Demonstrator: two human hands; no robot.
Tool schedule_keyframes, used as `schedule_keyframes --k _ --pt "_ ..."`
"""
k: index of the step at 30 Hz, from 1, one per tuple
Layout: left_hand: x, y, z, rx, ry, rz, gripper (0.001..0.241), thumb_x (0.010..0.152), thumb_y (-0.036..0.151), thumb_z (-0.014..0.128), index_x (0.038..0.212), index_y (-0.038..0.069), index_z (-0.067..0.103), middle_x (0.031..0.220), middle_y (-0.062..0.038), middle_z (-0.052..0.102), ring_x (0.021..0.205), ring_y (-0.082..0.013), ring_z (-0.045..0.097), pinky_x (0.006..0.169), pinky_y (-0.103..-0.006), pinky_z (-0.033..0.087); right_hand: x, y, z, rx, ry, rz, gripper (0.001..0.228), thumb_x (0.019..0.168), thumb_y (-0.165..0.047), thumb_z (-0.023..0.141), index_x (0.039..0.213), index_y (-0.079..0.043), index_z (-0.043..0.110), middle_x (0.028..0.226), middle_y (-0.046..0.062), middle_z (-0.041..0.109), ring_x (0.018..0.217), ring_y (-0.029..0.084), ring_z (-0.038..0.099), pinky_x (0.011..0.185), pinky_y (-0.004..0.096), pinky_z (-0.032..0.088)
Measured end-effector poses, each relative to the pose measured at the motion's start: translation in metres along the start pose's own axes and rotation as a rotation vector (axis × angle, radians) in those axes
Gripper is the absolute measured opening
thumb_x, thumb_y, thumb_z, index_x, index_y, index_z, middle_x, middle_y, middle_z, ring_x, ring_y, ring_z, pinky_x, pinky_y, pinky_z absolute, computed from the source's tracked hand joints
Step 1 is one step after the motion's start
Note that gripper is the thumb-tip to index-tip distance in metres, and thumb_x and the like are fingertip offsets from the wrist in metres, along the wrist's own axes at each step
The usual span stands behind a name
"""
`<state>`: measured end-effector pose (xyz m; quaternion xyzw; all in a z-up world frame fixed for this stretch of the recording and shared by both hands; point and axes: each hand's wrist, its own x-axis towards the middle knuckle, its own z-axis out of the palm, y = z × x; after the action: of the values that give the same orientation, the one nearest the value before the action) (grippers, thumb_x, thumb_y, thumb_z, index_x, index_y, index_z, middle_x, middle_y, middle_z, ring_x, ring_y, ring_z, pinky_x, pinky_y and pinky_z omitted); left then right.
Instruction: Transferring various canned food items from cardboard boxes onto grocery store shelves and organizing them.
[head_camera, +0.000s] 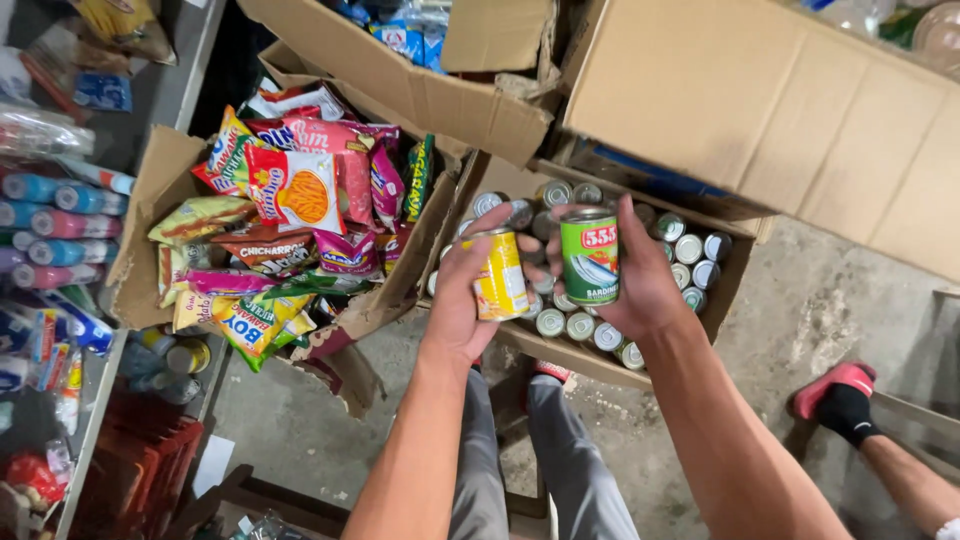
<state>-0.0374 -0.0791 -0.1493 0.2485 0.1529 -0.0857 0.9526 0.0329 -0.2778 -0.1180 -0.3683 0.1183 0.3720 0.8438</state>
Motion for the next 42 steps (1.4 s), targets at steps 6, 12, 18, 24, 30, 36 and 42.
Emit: schedule_keyframes --k 6,12,18,24,30,36,42 --pt "-0.008 0.024 0.036 -0.149 -0.162 0.045 0.062 0.098 0.021 0.052 0.155 0.000 0.041 0.125 -0.027 0.067 0.108 -0.0362 0.072 0.100 -0.0469 0.056 -0.015 -0.014 0.015 0.090 -0.079 0.003 0.092 0.104 -0.072 0.023 0.143 0.005 0.056 0.104 0.020 0.069 0.083 0.032 0.068 0.072 0.045 0.057" --pt "-0.020 0.037 0.068 0.015 -0.020 0.027 0.071 0.100 0.011 0.064 0.163 0.007 0.034 0.138 -0.016 0.062 0.122 -0.0225 0.066 0.108 -0.0396 0.053 -0.028 -0.030 0.034 0.111 -0.183 -0.011 0.102 0.101 -0.080 0.021 0.138 0.008 0.056 0.103 0.022 0.069 0.081 0.033 0.068 0.072 0.044 0.056" --pt "-0.040 0.082 0.130 0.027 -0.260 0.154 0.081 0.099 0.029 0.076 0.165 0.009 0.033 0.125 -0.017 0.066 0.103 -0.0284 0.067 0.089 -0.0432 0.058 -0.037 -0.073 0.097 0.002 -0.182 -0.006 0.104 0.098 -0.082 0.018 0.136 0.006 0.057 0.100 0.020 0.070 0.080 0.032 0.069 0.072 0.045 0.058" --pt "-0.080 0.137 0.202 -0.007 -0.337 0.287 0.090 0.091 0.041 0.079 0.162 0.006 0.034 0.119 -0.016 0.068 0.097 -0.0274 0.070 0.081 -0.0422 0.059 -0.069 -0.121 0.190 -0.098 -0.294 -0.045 0.096 0.098 -0.077 0.022 0.138 0.004 0.054 0.100 0.017 0.071 0.080 0.029 0.072 0.073 0.044 0.060" --pt "-0.146 0.180 0.253 -0.044 -0.295 0.535 0.085 0.097 0.037 0.077 0.162 0.002 0.036 0.122 -0.015 0.065 0.102 -0.0275 0.068 0.082 -0.0416 0.060 -0.096 -0.142 0.293 -0.194 -0.506 -0.005 0.086 0.102 -0.071 0.029 0.137 0.004 0.054 0.097 0.016 0.071 0.079 0.026 0.072 0.071 0.041 0.061" --pt "-0.224 0.243 0.289 0.155 0.062 0.795 0.071 0.091 0.021 0.074 0.152 0.008 0.040 0.116 -0.005 0.067 0.096 -0.0178 0.067 0.072 -0.0357 0.059 -0.099 -0.120 0.403 -0.368 -0.635 0.011 0.072 0.108 -0.061 0.032 0.127 0.003 0.061 0.092 0.014 0.071 0.072 0.023 0.071 0.062 0.039 0.061" --pt "-0.286 0.292 0.271 0.414 0.329 1.100 0.052 0.096 0.017 0.075 0.141 0.000 0.054 0.111 -0.005 0.067 0.097 -0.0106 0.066 0.084 -0.0279 0.057 -0.091 -0.080 0.494 -0.374 -0.825 0.098 0.052 0.100 -0.042 0.048 0.126 0.000 0.060 0.094 0.016 0.071 0.073 0.024 0.071 0.060 0.039 0.062"
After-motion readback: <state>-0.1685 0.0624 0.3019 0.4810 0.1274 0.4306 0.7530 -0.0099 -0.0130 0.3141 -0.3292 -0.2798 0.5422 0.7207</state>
